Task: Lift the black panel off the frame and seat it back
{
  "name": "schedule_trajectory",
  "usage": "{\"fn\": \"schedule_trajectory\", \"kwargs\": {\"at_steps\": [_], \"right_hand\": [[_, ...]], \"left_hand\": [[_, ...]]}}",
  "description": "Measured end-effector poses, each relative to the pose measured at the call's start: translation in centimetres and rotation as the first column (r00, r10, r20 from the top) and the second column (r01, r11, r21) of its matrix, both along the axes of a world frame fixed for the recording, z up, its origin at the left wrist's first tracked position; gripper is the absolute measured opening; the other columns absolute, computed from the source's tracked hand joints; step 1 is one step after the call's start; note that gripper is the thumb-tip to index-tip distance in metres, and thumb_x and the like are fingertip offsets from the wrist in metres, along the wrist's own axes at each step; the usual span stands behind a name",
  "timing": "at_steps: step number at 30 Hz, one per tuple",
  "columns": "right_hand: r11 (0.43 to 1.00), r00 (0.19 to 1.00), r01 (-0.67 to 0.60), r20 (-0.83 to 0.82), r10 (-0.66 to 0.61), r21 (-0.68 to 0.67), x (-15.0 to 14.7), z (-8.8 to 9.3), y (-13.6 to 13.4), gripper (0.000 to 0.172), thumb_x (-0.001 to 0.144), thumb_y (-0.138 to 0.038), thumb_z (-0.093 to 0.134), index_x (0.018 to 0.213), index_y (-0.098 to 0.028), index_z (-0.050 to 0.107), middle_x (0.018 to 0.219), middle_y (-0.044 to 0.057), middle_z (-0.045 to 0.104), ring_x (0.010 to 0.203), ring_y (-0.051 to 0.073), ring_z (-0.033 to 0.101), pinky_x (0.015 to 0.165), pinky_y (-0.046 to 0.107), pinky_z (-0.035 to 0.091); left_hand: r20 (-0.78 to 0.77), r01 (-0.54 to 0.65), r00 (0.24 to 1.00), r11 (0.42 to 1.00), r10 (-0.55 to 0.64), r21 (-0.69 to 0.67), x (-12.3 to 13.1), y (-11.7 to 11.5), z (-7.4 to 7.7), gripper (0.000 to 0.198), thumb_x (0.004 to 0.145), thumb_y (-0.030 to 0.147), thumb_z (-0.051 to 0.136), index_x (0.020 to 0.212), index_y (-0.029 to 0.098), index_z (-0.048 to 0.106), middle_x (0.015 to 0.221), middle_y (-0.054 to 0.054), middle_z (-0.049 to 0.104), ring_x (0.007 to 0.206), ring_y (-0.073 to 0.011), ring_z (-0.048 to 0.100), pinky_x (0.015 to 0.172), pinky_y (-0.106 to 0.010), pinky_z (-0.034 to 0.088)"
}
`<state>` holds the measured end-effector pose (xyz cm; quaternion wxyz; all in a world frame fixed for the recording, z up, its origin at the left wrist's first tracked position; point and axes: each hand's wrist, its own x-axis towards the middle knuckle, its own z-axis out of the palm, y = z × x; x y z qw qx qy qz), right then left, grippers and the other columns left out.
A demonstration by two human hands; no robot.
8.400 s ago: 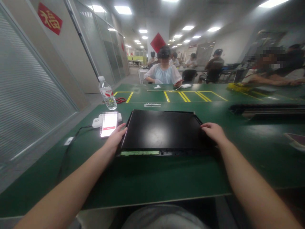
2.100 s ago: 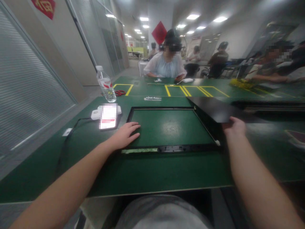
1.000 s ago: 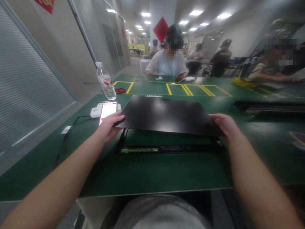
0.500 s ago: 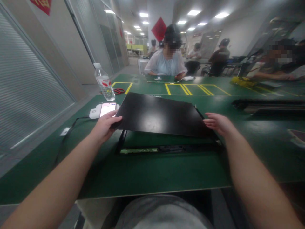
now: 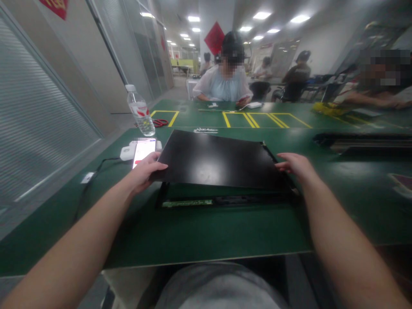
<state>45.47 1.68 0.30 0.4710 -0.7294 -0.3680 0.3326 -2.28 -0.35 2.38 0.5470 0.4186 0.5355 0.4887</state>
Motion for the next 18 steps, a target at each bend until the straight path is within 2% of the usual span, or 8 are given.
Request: {"fn": "schedule_trajectory", "kwargs": {"at_steps": [9, 14, 18], "right_hand": [[1.0, 0.996, 0.016, 0.089, -0.017, 0.016, 0.16, -0.32, -0.08, 0.014, 0.088, -0.029, 0.07, 0.097, -0.02, 0.076, 0.064, 0.007, 0.074, 0.054, 0.018, 0.06, 0.055, 0.029, 0.04], [1.0, 0.99, 0.022, 0.137, -0.024, 0.019, 0.4, -0.42, -0.08, 0.013, 0.087, -0.031, 0.07, 0.095, -0.022, 0.076, 0.063, 0.006, 0.074, 0.056, 0.019, 0.06, 0.055, 0.029, 0.044], [1.0, 0.99, 0.026, 0.138, -0.028, 0.015, 0.32, -0.3, -0.14, 0.013, 0.088, -0.029, 0.069, 0.095, -0.022, 0.076, 0.063, 0.006, 0.073, 0.056, 0.018, 0.061, 0.058, 0.029, 0.048]], "left_hand": [[-0.078, 0.047, 0.996, 0.999, -0.046, 0.006, 0.3, -0.12, -0.43, 0.06, 0.05, 0.009, 0.092, 0.1, 0.022, 0.063, 0.081, -0.001, 0.079, 0.067, -0.0231, 0.078, 0.054, -0.027, 0.061], [-0.091, 0.1, 0.991, 0.995, -0.1, -0.007, 0.2, -0.18, -0.74, 0.063, 0.049, 0.01, 0.099, 0.1, 0.022, 0.064, 0.087, -0.003, 0.081, 0.078, -0.0276, 0.083, 0.063, -0.031, 0.067], [-0.116, 0.103, 0.988, 0.995, -0.104, -0.018, -0.03, -0.1, -0.92, 0.063, 0.051, 0.011, 0.1, 0.101, 0.022, 0.064, 0.086, -0.003, 0.081, 0.08, -0.0294, 0.084, 0.066, -0.033, 0.068]]}}
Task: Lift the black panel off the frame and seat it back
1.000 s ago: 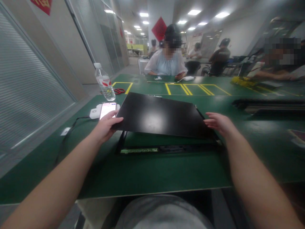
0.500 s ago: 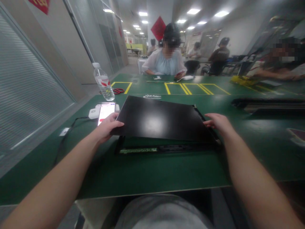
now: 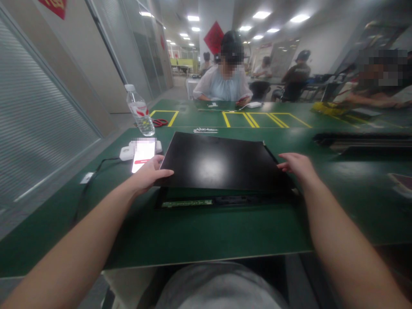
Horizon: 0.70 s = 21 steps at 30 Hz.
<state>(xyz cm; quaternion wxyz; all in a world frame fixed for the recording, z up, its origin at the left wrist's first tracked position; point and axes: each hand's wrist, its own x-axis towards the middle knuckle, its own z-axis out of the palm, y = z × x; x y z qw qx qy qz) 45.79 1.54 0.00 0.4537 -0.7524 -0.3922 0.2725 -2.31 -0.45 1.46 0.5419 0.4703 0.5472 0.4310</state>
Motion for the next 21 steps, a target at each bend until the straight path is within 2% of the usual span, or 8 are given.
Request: {"fn": "schedule_trajectory", "kwargs": {"at_steps": [9, 17, 21], "right_hand": [[1.0, 1.0, -0.003, 0.027, 0.002, 0.012, 0.5, -0.2, 0.2, 0.014, 0.088, -0.029, 0.07, 0.095, -0.02, 0.077, 0.063, 0.007, 0.074, 0.057, 0.019, 0.062, 0.058, 0.029, 0.048], [1.0, 0.998, 0.007, 0.064, -0.007, 0.004, 0.8, -0.6, 0.3, 0.016, 0.087, -0.027, 0.07, 0.097, -0.019, 0.08, 0.066, 0.007, 0.075, 0.058, 0.019, 0.064, 0.062, 0.031, 0.05], [1.0, 0.991, -0.013, 0.136, 0.015, -0.01, 1.3, -0.9, 0.4, 0.018, 0.088, -0.03, 0.07, 0.098, -0.02, 0.081, 0.069, 0.007, 0.077, 0.061, 0.02, 0.065, 0.064, 0.032, 0.049]], "left_hand": [[-0.016, 0.01, 1.0, 1.0, -0.011, -0.018, 0.5, -0.3, 0.3, 0.058, 0.051, 0.007, 0.098, 0.099, 0.02, 0.067, 0.077, -0.002, 0.08, 0.076, -0.0293, 0.083, 0.063, -0.032, 0.066], [-0.036, 0.061, 0.997, 0.997, -0.063, -0.049, 0.1, -0.1, -0.3, 0.064, 0.051, 0.012, 0.103, 0.103, 0.021, 0.067, 0.092, -0.008, 0.084, 0.083, -0.0308, 0.084, 0.069, -0.035, 0.068], [-0.059, 0.032, 0.998, 0.996, -0.037, -0.081, 0.4, -0.4, 0.0, 0.06, 0.053, 0.008, 0.102, 0.1, 0.02, 0.067, 0.089, -0.008, 0.083, 0.087, -0.0318, 0.084, 0.073, -0.036, 0.069]]}}
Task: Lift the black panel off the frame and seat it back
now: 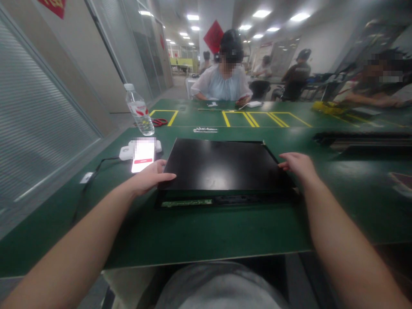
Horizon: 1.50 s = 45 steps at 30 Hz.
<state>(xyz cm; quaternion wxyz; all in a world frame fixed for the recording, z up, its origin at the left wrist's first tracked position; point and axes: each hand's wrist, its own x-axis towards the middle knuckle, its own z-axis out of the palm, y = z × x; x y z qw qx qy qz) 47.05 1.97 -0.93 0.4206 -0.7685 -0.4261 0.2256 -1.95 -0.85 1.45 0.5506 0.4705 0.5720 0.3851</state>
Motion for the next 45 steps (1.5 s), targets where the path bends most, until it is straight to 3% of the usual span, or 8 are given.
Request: {"fn": "schedule_trajectory", "kwargs": {"at_steps": [4, 14, 24, 28, 32, 36, 40, 45], "right_hand": [[1.0, 0.999, -0.002, 0.054, 0.003, -0.014, 0.1, -0.1, 0.0, 0.02, 0.087, -0.032, 0.07, 0.099, -0.021, 0.081, 0.072, 0.007, 0.078, 0.062, 0.021, 0.067, 0.066, 0.034, 0.05], [0.999, 0.995, -0.013, 0.098, 0.017, -0.037, 0.1, -0.1, 0.1, 0.022, 0.09, -0.034, 0.069, 0.1, -0.02, 0.082, 0.074, 0.006, 0.078, 0.065, 0.022, 0.068, 0.072, 0.035, 0.051], [0.999, 0.991, -0.013, 0.129, 0.019, -0.048, 0.2, -0.2, 0.2, 0.022, 0.09, -0.035, 0.068, 0.1, -0.02, 0.082, 0.076, 0.007, 0.08, 0.067, 0.022, 0.069, 0.073, 0.035, 0.052], [0.999, 0.995, -0.013, 0.095, 0.015, -0.03, -0.4, 0.1, 0.0, 0.021, 0.088, -0.032, 0.068, 0.098, -0.02, 0.081, 0.074, 0.008, 0.079, 0.065, 0.021, 0.068, 0.069, 0.034, 0.053], [0.998, 0.997, -0.063, -0.053, 0.062, -0.016, -1.3, 0.4, -0.1, 0.022, 0.086, -0.03, 0.068, 0.099, -0.017, 0.079, 0.081, 0.012, 0.081, 0.065, 0.019, 0.067, 0.059, 0.028, 0.049], [0.999, 0.999, -0.044, -0.025, 0.044, 0.013, -1.0, 0.3, 0.1, 0.023, 0.082, -0.03, 0.068, 0.095, -0.016, 0.08, 0.088, 0.013, 0.083, 0.063, 0.017, 0.065, 0.057, 0.027, 0.047], [1.0, 1.0, -0.005, 0.024, 0.005, 0.013, 0.2, -0.3, 0.6, 0.026, 0.079, -0.031, 0.067, 0.094, -0.017, 0.082, 0.092, 0.013, 0.083, 0.065, 0.018, 0.066, 0.06, 0.03, 0.048], [0.997, 0.994, -0.059, 0.088, 0.064, -0.057, 0.5, -0.7, 0.8, 0.028, 0.074, -0.029, 0.067, 0.095, -0.02, 0.084, 0.096, 0.008, 0.083, 0.072, 0.02, 0.068, 0.07, 0.033, 0.052]], "left_hand": [[-0.007, -0.029, 1.0, 0.999, 0.029, -0.017, 0.2, -0.1, 0.2, 0.056, 0.053, 0.005, 0.101, 0.095, 0.021, 0.066, 0.089, -0.007, 0.082, 0.09, -0.0336, 0.084, 0.076, -0.039, 0.069], [0.079, 0.078, 0.994, 0.997, -0.077, -0.013, -0.2, 0.3, -0.5, 0.065, 0.058, 0.006, 0.1, 0.112, 0.019, 0.066, 0.094, -0.009, 0.085, 0.091, -0.0289, 0.085, 0.077, -0.032, 0.069], [0.028, 0.056, 0.998, 0.998, -0.056, -0.021, 0.0, -0.1, 0.2, 0.062, 0.065, 0.004, 0.097, 0.118, 0.019, 0.067, 0.092, -0.006, 0.084, 0.09, -0.0276, 0.086, 0.081, -0.032, 0.071], [0.045, 0.078, 0.996, 0.997, -0.077, -0.009, -0.3, 0.1, -0.2, 0.069, 0.062, 0.01, 0.101, 0.12, 0.021, 0.065, 0.103, -0.007, 0.086, 0.097, -0.0295, 0.086, 0.084, -0.035, 0.071], [0.064, 0.12, 0.991, 0.993, -0.12, -0.01, -0.6, 0.4, -0.7, 0.08, 0.057, 0.017, 0.105, 0.124, 0.02, 0.062, 0.114, -0.011, 0.086, 0.102, -0.0332, 0.086, 0.088, -0.041, 0.072], [0.053, 0.137, 0.989, 0.99, -0.137, -0.013, -0.7, 0.5, -1.0, 0.081, 0.056, 0.019, 0.105, 0.125, 0.02, 0.062, 0.114, -0.013, 0.086, 0.105, -0.0357, 0.085, 0.093, -0.046, 0.071], [0.042, 0.135, 0.99, 0.991, -0.135, -0.015, -0.6, 0.5, -1.0, 0.08, 0.056, 0.018, 0.105, 0.124, 0.02, 0.062, 0.113, -0.014, 0.086, 0.107, -0.0371, 0.084, 0.093, -0.046, 0.071], [0.047, 0.138, 0.989, 0.99, -0.137, -0.015, -0.5, 0.6, -0.9, 0.079, 0.057, 0.017, 0.104, 0.124, 0.019, 0.062, 0.113, -0.014, 0.086, 0.102, -0.0354, 0.086, 0.091, -0.045, 0.071]]}}
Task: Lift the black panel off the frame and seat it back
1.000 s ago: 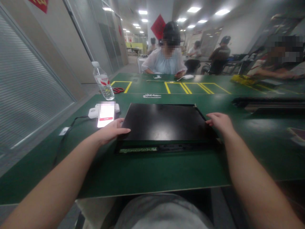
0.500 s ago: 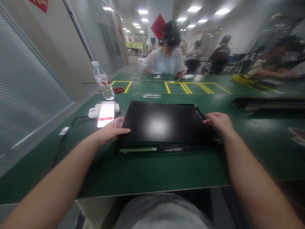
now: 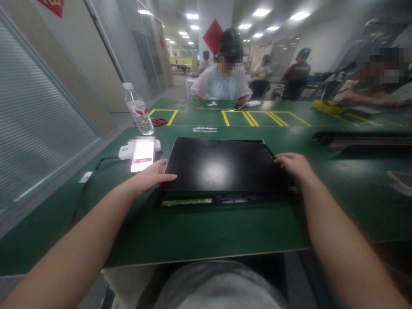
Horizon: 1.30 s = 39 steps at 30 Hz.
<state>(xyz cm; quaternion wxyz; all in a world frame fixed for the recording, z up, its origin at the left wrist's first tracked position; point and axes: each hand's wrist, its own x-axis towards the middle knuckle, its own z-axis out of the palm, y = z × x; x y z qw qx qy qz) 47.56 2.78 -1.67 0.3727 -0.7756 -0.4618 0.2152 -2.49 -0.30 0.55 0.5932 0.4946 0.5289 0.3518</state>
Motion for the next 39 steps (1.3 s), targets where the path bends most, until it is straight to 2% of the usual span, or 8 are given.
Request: {"fn": "schedule_trajectory", "kwargs": {"at_steps": [5, 11, 14, 18, 23, 29, 35, 39], "right_hand": [[1.0, 1.0, -0.016, 0.023, 0.016, -0.015, -0.48, 0.18, -0.18, 0.028, 0.073, -0.029, 0.066, 0.092, -0.021, 0.085, 0.093, 0.008, 0.082, 0.076, 0.021, 0.068, 0.073, 0.034, 0.053], [1.0, 0.999, -0.024, 0.046, 0.025, -0.013, -0.19, -0.1, -0.07, 0.027, 0.073, -0.028, 0.068, 0.092, -0.021, 0.086, 0.088, 0.007, 0.081, 0.08, 0.023, 0.069, 0.077, 0.035, 0.053], [1.0, 0.998, -0.027, 0.061, 0.028, -0.015, 0.02, -0.34, 0.07, 0.026, 0.073, -0.028, 0.069, 0.091, -0.021, 0.086, 0.09, 0.007, 0.081, 0.081, 0.023, 0.07, 0.08, 0.036, 0.055], [1.0, 0.997, -0.015, 0.075, 0.015, 0.001, 0.09, -0.52, 0.13, 0.027, 0.071, -0.029, 0.07, 0.091, -0.022, 0.086, 0.089, 0.007, 0.082, 0.082, 0.024, 0.07, 0.082, 0.037, 0.057], [1.0, 0.996, -0.013, 0.084, 0.012, 0.007, 0.11, -0.67, 0.15, 0.025, 0.072, -0.029, 0.07, 0.089, -0.022, 0.086, 0.087, 0.007, 0.082, 0.081, 0.024, 0.07, 0.081, 0.037, 0.057], [1.0, 0.994, -0.019, 0.106, 0.017, 0.012, 0.19, -0.75, 0.33, 0.025, 0.071, -0.029, 0.071, 0.09, -0.023, 0.086, 0.088, 0.007, 0.082, 0.083, 0.025, 0.071, 0.086, 0.039, 0.057], [1.0, 0.993, -0.015, 0.12, 0.016, -0.01, 0.14, -0.58, 0.38, 0.024, 0.071, -0.029, 0.071, 0.089, -0.023, 0.087, 0.085, 0.006, 0.08, 0.082, 0.024, 0.07, 0.085, 0.038, 0.056], [1.0, 0.994, -0.018, 0.112, 0.017, 0.006, 0.3, -0.76, 0.48, 0.024, 0.071, -0.029, 0.071, 0.089, -0.023, 0.086, 0.088, 0.006, 0.081, 0.081, 0.024, 0.07, 0.085, 0.038, 0.056]], "left_hand": [[0.014, -0.004, 1.0, 1.0, 0.004, -0.011, 0.02, -0.02, -0.14, 0.079, 0.058, 0.015, 0.104, 0.125, 0.018, 0.062, 0.116, -0.016, 0.085, 0.107, -0.0347, 0.085, 0.092, -0.04, 0.071], [0.008, -0.017, 1.0, 1.0, 0.017, -0.017, 0.14, -0.12, 0.02, 0.073, 0.061, 0.012, 0.101, 0.124, 0.021, 0.064, 0.119, -0.014, 0.085, 0.117, -0.0361, 0.082, 0.104, -0.046, 0.067], [0.009, -0.005, 1.0, 1.0, 0.005, -0.019, 0.18, -0.2, 0.22, 0.074, 0.061, 0.013, 0.102, 0.124, 0.021, 0.064, 0.122, -0.015, 0.084, 0.12, -0.0361, 0.08, 0.107, -0.045, 0.065], [0.019, 0.006, 1.0, 1.0, -0.006, -0.015, 0.08, -0.23, 0.19, 0.077, 0.061, 0.016, 0.103, 0.126, 0.022, 0.062, 0.121, -0.013, 0.085, 0.118, -0.0366, 0.081, 0.106, -0.047, 0.066], [0.031, 0.017, 0.999, 1.0, -0.017, -0.005, -0.11, -0.18, 0.06, 0.078, 0.061, 0.019, 0.104, 0.128, 0.023, 0.062, 0.124, -0.014, 0.084, 0.117, -0.0362, 0.082, 0.103, -0.045, 0.068], [0.035, 0.02, 0.999, 1.0, -0.02, -0.015, -0.21, -0.16, -0.01, 0.08, 0.061, 0.02, 0.104, 0.129, 0.023, 0.062, 0.123, -0.013, 0.084, 0.116, -0.0359, 0.082, 0.103, -0.045, 0.068], [0.025, 0.017, 1.0, 1.0, -0.017, -0.012, -0.06, -0.06, -0.16, 0.075, 0.063, 0.018, 0.103, 0.127, 0.02, 0.063, 0.121, -0.015, 0.084, 0.114, -0.035, 0.083, 0.103, -0.046, 0.067], [0.023, -0.024, 0.999, 1.0, 0.025, -0.017, 0.29, -0.15, -0.03, 0.079, 0.064, 0.012, 0.1, 0.134, 0.019, 0.063, 0.118, -0.016, 0.085, 0.11, -0.035, 0.084, 0.097, -0.043, 0.069]]}}
